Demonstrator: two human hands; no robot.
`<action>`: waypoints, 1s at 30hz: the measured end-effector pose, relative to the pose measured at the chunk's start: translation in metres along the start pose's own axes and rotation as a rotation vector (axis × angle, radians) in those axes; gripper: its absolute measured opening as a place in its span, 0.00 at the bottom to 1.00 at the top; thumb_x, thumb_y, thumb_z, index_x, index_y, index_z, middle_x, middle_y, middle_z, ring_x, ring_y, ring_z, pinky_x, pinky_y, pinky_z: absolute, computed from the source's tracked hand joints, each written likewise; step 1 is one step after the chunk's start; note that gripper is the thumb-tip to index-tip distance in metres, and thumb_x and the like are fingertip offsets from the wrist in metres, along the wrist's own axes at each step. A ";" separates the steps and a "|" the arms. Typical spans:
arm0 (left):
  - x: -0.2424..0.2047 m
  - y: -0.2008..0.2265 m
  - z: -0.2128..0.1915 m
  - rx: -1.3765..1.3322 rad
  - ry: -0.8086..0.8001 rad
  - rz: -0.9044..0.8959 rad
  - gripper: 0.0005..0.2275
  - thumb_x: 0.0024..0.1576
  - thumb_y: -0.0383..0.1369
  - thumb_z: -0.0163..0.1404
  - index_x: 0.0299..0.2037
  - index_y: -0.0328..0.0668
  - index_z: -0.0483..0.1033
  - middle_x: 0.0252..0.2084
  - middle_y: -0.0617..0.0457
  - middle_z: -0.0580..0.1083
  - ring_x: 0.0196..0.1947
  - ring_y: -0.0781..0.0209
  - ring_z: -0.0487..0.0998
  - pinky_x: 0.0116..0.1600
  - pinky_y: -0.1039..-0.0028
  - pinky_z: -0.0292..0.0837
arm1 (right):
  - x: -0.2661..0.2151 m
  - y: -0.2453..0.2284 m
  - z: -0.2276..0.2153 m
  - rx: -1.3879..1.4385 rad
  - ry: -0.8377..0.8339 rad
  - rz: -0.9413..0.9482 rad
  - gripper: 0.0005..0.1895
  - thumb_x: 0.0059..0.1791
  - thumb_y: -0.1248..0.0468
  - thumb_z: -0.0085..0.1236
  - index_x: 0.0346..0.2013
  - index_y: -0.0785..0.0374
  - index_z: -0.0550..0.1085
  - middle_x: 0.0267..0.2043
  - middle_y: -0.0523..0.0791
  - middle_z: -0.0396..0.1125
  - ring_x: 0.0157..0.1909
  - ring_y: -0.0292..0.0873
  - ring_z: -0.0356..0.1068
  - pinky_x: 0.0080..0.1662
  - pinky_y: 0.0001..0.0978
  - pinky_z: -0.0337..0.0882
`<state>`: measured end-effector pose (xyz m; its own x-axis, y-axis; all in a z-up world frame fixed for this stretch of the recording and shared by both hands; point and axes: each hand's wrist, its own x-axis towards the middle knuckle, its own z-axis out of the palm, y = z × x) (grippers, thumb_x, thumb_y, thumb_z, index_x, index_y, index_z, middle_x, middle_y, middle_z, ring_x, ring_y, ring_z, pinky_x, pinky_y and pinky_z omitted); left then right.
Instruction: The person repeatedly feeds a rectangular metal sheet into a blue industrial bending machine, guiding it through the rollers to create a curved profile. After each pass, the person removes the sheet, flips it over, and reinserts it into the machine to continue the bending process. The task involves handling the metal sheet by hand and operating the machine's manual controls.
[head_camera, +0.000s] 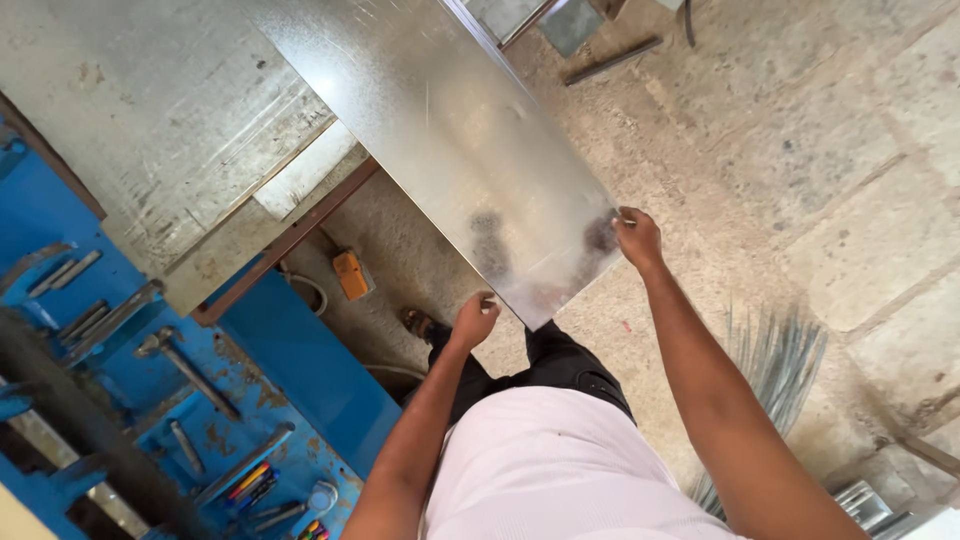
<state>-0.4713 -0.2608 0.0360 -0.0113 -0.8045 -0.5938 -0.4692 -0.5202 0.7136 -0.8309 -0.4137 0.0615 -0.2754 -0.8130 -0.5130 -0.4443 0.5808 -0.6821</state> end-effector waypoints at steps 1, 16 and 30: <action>0.003 0.004 0.003 -0.028 0.037 -0.008 0.22 0.56 0.36 0.56 0.59 0.34 0.73 0.49 0.43 0.81 0.48 0.49 0.83 0.54 0.64 0.76 | 0.003 0.002 0.001 -0.110 0.040 -0.113 0.23 0.50 0.58 0.60 0.59 0.63 0.75 0.54 0.54 0.73 0.49 0.53 0.75 0.51 0.43 0.74; -0.015 0.023 0.058 -0.119 -0.056 -0.217 0.32 0.52 0.33 0.60 0.68 0.39 0.62 0.52 0.46 0.78 0.33 0.62 0.81 0.32 0.70 0.79 | -0.001 0.047 -0.017 -0.446 -0.024 -0.483 0.31 0.44 0.66 0.62 0.63 0.66 0.72 0.60 0.58 0.62 0.61 0.62 0.62 0.60 0.52 0.66; -0.014 0.029 0.067 -0.565 0.103 -0.383 0.27 0.53 0.31 0.62 0.60 0.31 0.64 0.52 0.44 0.74 0.47 0.55 0.79 0.46 0.66 0.80 | 0.017 0.033 -0.013 -0.440 -0.040 -0.371 0.27 0.43 0.66 0.65 0.56 0.67 0.72 0.58 0.59 0.62 0.61 0.63 0.61 0.62 0.52 0.63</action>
<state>-0.5436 -0.2457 0.0405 0.1605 -0.5427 -0.8244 0.1093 -0.8204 0.5613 -0.8614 -0.4090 0.0363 -0.0046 -0.9521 -0.3058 -0.8202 0.1785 -0.5435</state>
